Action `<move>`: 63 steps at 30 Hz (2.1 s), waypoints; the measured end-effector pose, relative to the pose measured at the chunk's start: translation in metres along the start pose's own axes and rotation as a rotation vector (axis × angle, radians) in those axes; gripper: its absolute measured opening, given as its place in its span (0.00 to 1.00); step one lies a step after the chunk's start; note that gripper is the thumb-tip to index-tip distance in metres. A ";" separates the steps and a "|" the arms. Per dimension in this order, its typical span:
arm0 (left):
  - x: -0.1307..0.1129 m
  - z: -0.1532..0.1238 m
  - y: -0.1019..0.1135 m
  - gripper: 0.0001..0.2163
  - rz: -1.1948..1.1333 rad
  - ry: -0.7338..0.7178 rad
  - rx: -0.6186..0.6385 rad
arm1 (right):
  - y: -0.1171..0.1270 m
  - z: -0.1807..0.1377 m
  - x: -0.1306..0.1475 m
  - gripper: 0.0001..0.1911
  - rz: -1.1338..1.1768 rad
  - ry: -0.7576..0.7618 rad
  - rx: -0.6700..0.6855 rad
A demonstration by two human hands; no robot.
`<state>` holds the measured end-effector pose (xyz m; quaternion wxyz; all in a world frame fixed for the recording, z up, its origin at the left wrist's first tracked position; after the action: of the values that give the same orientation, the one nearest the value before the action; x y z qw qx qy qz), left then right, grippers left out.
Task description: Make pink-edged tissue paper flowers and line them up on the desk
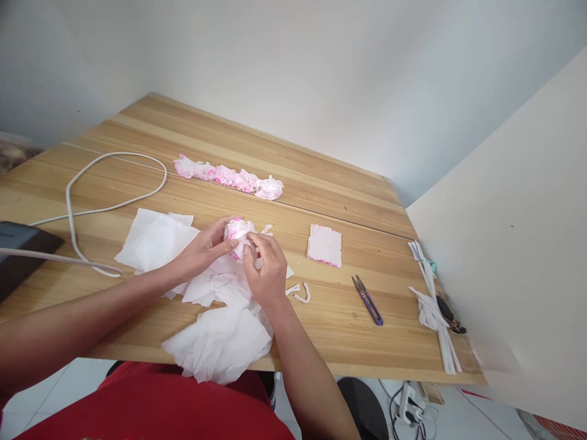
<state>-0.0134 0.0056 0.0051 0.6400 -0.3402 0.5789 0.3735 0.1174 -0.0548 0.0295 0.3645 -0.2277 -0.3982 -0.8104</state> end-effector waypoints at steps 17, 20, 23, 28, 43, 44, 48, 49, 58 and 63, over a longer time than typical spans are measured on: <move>0.004 0.001 0.002 0.20 -0.031 0.044 -0.083 | -0.005 -0.006 -0.037 0.12 0.375 -0.544 -0.038; 0.003 0.001 0.000 0.17 0.028 0.020 -0.074 | -0.005 -0.004 -0.032 0.13 0.326 -0.483 -0.014; 0.005 0.000 -0.002 0.15 0.123 0.005 -0.068 | -0.001 -0.001 -0.020 0.10 0.154 -0.313 -0.016; 0.009 -0.002 -0.003 0.10 0.132 0.034 -0.072 | 0.000 0.000 -0.013 0.08 0.102 -0.212 -0.017; 0.002 -0.001 0.010 0.09 0.155 -0.022 -0.210 | -0.002 -0.001 -0.017 0.13 0.119 -0.351 0.028; 0.003 -0.001 0.011 0.09 0.141 -0.019 -0.223 | -0.003 -0.001 -0.017 0.12 0.082 -0.333 0.029; 0.010 0.002 0.015 0.11 -0.043 0.049 -0.243 | -0.008 -0.004 -0.029 0.14 0.195 -0.454 0.038; 0.013 0.003 0.015 0.11 -0.109 0.076 -0.241 | -0.009 -0.005 -0.033 0.14 0.265 -0.509 0.041; 0.005 0.001 0.011 0.13 -0.063 0.069 -0.207 | -0.003 -0.003 -0.023 0.13 0.264 -0.418 0.007; -0.007 -0.005 0.007 0.18 0.050 -0.030 -0.114 | -0.003 -0.005 -0.034 0.16 0.222 -0.496 -0.025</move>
<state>-0.0217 0.0043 0.0112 0.6188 -0.3560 0.5553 0.4267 0.1367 -0.0439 0.0023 0.3395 -0.4659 -0.4378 -0.6899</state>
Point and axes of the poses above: each hand's wrist, its own z-axis towards the middle knuckle, its own y-axis out of the back of the hand, x = y × z, the point moved 6 cm from there along z, towards the middle knuckle
